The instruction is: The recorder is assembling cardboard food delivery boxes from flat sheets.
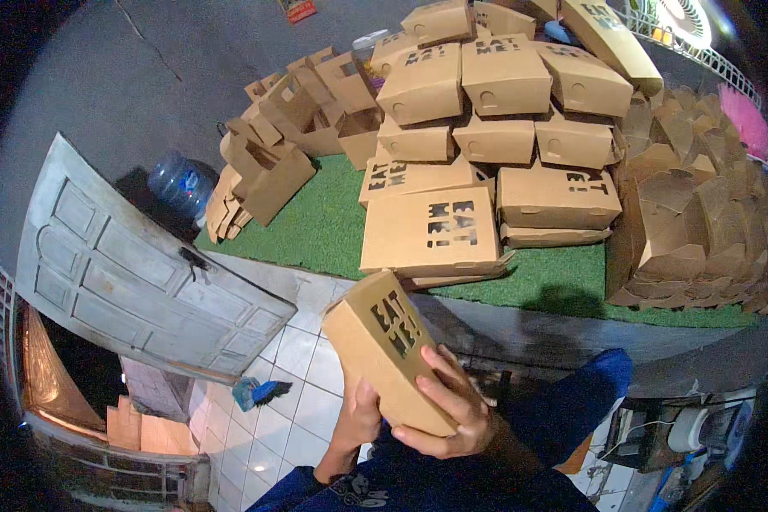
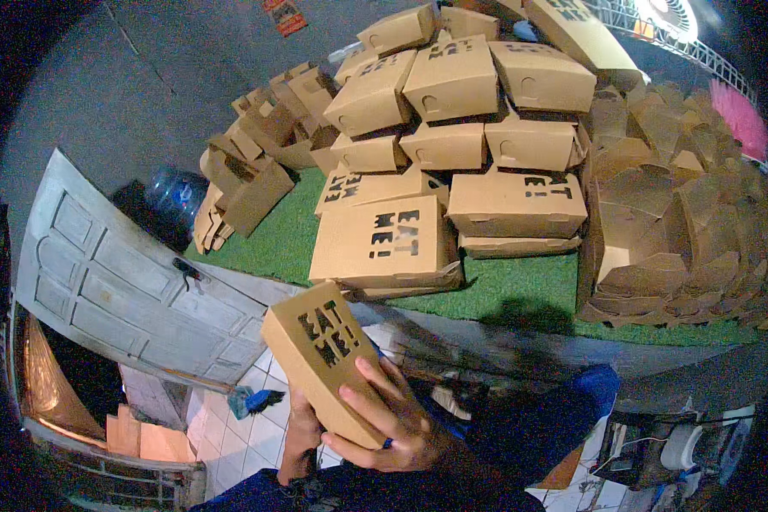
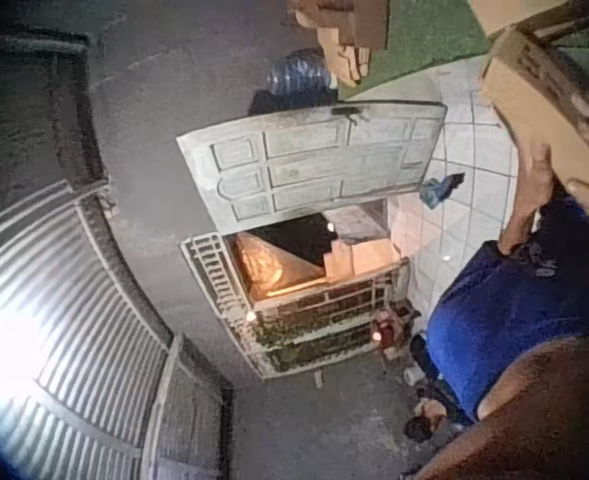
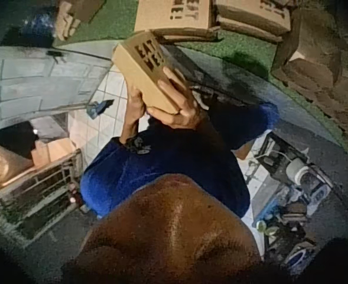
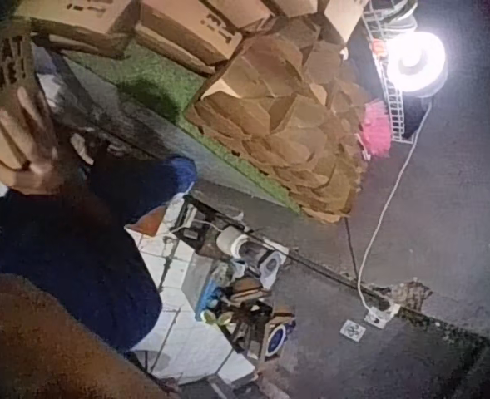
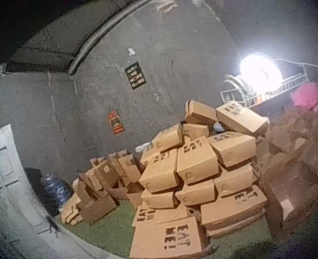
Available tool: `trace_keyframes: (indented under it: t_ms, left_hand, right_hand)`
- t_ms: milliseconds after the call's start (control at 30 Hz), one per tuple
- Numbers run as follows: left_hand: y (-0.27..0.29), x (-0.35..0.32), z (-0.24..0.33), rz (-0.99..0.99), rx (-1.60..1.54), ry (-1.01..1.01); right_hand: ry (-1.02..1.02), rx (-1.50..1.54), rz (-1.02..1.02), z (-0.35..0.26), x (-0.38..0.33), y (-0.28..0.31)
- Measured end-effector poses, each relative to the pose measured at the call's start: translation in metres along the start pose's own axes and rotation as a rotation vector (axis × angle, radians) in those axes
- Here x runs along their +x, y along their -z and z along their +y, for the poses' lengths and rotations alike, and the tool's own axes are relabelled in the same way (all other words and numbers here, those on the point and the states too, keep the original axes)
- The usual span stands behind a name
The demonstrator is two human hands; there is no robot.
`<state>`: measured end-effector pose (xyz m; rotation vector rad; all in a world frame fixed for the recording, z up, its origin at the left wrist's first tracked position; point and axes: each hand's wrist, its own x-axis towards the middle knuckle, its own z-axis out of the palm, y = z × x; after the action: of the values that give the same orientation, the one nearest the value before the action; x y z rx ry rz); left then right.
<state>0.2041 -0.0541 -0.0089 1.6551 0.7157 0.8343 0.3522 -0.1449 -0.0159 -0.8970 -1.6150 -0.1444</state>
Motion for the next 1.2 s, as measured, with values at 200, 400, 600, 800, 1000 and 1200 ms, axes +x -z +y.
trace_keyframes:
  t_ms: [200,400,600,800,1000,1200]
  left_hand:
    - [0.007,-0.008,-0.014,-0.074,0.071,-0.067]
    - [-0.01,0.001,0.004,-0.017,-0.207,-0.084]
    - [-0.017,-0.001,0.016,-0.009,-0.365,-0.183]
    - [-0.02,-0.002,0.031,-0.015,-0.517,-0.278]
    - [-0.02,0.017,0.035,-0.058,-0.66,-0.379]
    - [0.01,0.02,0.01,-0.334,-0.512,-0.3]
  right_hand:
    - [-0.008,0.043,-0.194,-0.017,0.009,0.007]
    - [0.071,0.063,-0.138,-0.008,0.003,0.011]
    - [0.065,-0.052,-0.247,-0.004,0.0,0.016]
    - [-0.192,-0.036,0.184,-0.016,0.019,0.0]
    - [-0.117,-0.265,0.538,-0.001,0.065,0.011]
    - [-0.168,-0.995,0.434,0.036,0.186,0.096]
